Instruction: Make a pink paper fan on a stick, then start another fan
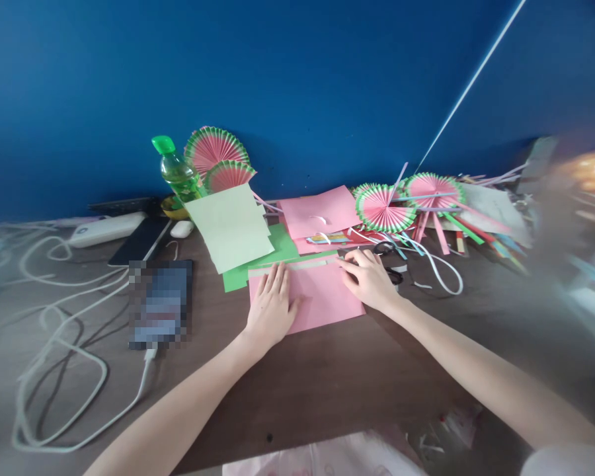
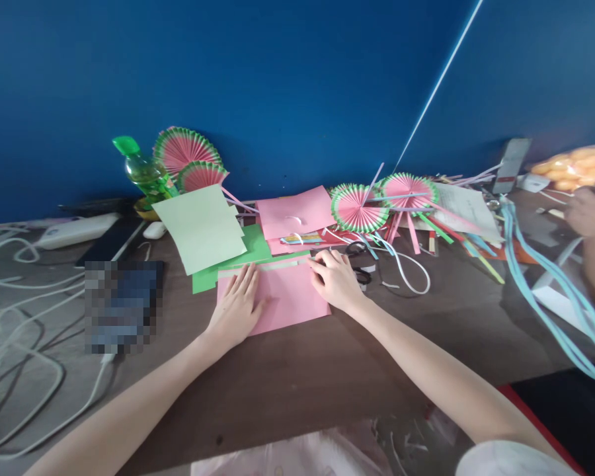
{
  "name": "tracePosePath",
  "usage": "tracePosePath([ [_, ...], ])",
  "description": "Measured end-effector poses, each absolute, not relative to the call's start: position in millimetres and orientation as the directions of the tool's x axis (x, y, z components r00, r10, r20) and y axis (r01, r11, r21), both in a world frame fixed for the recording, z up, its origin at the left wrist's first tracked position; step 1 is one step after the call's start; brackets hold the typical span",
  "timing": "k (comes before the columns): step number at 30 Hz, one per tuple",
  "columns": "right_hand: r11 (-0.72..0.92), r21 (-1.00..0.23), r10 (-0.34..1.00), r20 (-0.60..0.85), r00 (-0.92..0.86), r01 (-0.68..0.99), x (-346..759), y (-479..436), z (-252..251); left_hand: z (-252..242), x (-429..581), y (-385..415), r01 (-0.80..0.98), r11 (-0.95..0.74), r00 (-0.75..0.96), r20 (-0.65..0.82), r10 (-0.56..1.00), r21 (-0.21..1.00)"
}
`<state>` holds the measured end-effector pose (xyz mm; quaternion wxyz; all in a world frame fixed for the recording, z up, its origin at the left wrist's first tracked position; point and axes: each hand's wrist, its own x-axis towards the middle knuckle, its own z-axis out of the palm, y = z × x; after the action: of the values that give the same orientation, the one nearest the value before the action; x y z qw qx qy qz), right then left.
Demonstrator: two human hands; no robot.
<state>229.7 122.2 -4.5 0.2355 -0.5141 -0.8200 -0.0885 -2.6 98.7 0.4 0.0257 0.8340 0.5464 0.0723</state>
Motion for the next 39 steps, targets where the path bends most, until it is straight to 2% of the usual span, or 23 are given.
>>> tracePosePath([
  [15, 0.462, -0.098, 0.801, 0.474, -0.366, 0.882, 230.0, 121.9, -3.9, -0.5, -3.3, 98.2, 0.901, -0.416, 0.402, 0.119, 0.908, 0.127],
  [33, 0.452, -0.074, 0.805, 0.463, -0.371, 0.889, 229.9, 121.6, -3.8, 2.1, -2.9, 97.8, 0.906, -0.399, 0.390, 0.083, 0.917, 0.140],
  [39, 0.452, -0.078, 0.798, 0.480, -0.363, 0.889, 229.6, 123.0, -3.2, 5.6, -3.9, 99.0, 0.891, -0.396, 0.388, 0.078, 0.918, 0.221],
])
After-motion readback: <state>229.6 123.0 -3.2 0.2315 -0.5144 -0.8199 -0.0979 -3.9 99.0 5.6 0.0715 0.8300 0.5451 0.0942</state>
